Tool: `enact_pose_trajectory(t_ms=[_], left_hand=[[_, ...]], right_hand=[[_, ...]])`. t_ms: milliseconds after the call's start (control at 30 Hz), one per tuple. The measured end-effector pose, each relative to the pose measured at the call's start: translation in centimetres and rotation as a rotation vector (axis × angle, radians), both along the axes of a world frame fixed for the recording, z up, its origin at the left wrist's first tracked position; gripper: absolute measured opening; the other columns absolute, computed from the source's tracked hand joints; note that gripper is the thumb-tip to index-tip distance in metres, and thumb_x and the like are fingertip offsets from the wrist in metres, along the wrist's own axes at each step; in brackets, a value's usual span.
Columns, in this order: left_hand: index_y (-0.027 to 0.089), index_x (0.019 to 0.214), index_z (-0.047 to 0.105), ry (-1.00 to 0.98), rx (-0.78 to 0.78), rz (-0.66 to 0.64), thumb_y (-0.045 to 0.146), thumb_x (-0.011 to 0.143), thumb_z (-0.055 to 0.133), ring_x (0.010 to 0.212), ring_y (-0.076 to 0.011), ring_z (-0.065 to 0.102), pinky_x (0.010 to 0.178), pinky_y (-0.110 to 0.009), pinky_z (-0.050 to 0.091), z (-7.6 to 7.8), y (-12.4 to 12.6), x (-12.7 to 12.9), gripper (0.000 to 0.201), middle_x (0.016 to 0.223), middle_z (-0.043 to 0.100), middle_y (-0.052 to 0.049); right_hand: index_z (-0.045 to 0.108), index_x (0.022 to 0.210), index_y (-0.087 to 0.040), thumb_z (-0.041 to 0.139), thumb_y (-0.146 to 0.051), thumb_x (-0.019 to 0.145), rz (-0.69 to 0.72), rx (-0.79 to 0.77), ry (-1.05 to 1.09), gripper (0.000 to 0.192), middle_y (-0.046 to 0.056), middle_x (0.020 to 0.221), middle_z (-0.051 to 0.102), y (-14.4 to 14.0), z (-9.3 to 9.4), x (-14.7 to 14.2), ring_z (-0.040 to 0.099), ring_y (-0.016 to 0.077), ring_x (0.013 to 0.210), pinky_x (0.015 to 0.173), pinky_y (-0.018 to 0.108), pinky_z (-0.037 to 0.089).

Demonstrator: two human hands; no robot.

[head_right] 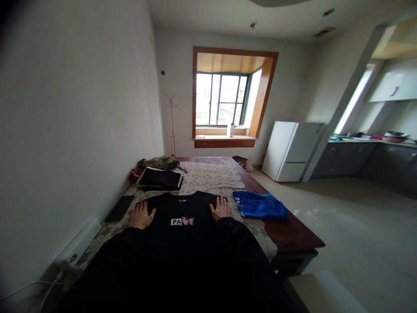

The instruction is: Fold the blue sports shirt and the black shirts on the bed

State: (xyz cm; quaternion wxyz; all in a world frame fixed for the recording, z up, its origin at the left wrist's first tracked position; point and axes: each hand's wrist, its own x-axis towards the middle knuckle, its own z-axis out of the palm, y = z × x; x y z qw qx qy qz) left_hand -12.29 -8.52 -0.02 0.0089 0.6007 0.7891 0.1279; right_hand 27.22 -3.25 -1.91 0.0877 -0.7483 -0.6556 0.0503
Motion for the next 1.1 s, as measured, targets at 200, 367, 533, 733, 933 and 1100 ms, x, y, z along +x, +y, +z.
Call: enact_pose_trajectory(t_ms=[200, 367, 533, 733, 933, 1100], left_hand=[[-0.001, 0.153, 0.032, 0.019, -0.025, -0.02, 0.061, 0.094, 0.03, 0.153, -0.0355, 0.025, 0.123, -0.046, 0.022, -0.2, 0.1, -0.9, 0.086, 0.163, 0.032, -0.024], [-0.003, 0.154, 0.03, 0.027, 0.005, 0.007, 0.064, 0.093, 0.029, 0.154, -0.0372, 0.022, 0.122, -0.049, 0.023, -0.3, 0.0, -1.1, 0.09, 0.164, 0.029, -0.025], [-0.005, 0.153, 0.03, 0.042, 0.01, 0.008, 0.064, 0.093, 0.031, 0.153, -0.037, 0.025, 0.122, -0.047, 0.023, -0.1, -0.2, -0.7, 0.091, 0.161, 0.033, -0.027], [0.008, 0.155, 0.033, 0.063, 0.007, -0.016, 0.063, 0.094, 0.029, 0.154, -0.0376, 0.021, 0.121, -0.053, 0.021, -0.2, -0.3, -0.7, 0.083, 0.164, 0.032, -0.02], [0.014, 0.152, 0.041, 0.096, 0.0, -0.037, 0.063, 0.093, 0.031, 0.151, -0.0385, 0.027, 0.12, -0.055, 0.022, 0.2, 0.0, -0.9, 0.078, 0.162, 0.037, -0.017], [0.01, 0.149, 0.044, 0.113, 0.032, 0.016, 0.056, 0.094, 0.035, 0.149, -0.0382, 0.031, 0.119, -0.054, 0.023, 0.4, 0.4, -0.1, 0.072, 0.159, 0.042, -0.022]], right_hand=[[0.017, 0.161, -0.005, 0.02, -0.057, 0.1, -0.023, -0.001, -0.003, 0.08, 0.011, 0.17, 0.012, 0.4, -0.4, 0.6, 0.008, 0.0251, 0.156, 0.124, 0.04, 0.009], [0.018, 0.159, 0.001, 0.023, -0.061, 0.098, -0.096, -0.022, -0.01, 0.087, 0.017, 0.168, 0.018, 1.0, -0.5, 0.7, 0.01, 0.0282, 0.156, 0.124, 0.04, 0.009], [0.02, 0.159, 0.002, 0.024, -0.06, 0.099, -0.098, 0.014, -0.051, 0.086, 0.019, 0.167, 0.019, 0.9, -0.6, 0.8, 0.011, 0.029, 0.156, 0.124, 0.041, 0.009], [0.027, 0.161, -0.028, 0.03, -0.061, 0.1, 0.117, 0.037, -0.092, 0.069, 0.003, 0.17, 0.017, 0.7, -0.8, 1.0, 0.008, 0.0311, 0.156, 0.124, 0.047, 0.007], [0.026, 0.161, -0.023, 0.031, -0.061, 0.1, 0.039, -0.026, -0.079, 0.073, 0.012, 0.169, 0.018, 1.3, -0.5, 0.8, 0.014, 0.0312, 0.155, 0.122, 0.045, 0.011], [0.035, 0.158, -0.02, 0.034, -0.06, 0.099, 0.025, -0.003, -0.086, 0.072, 0.015, 0.165, 0.028, 1.5, -0.1, 0.3, 0.02, 0.0326, 0.153, 0.121, 0.047, 0.015]])
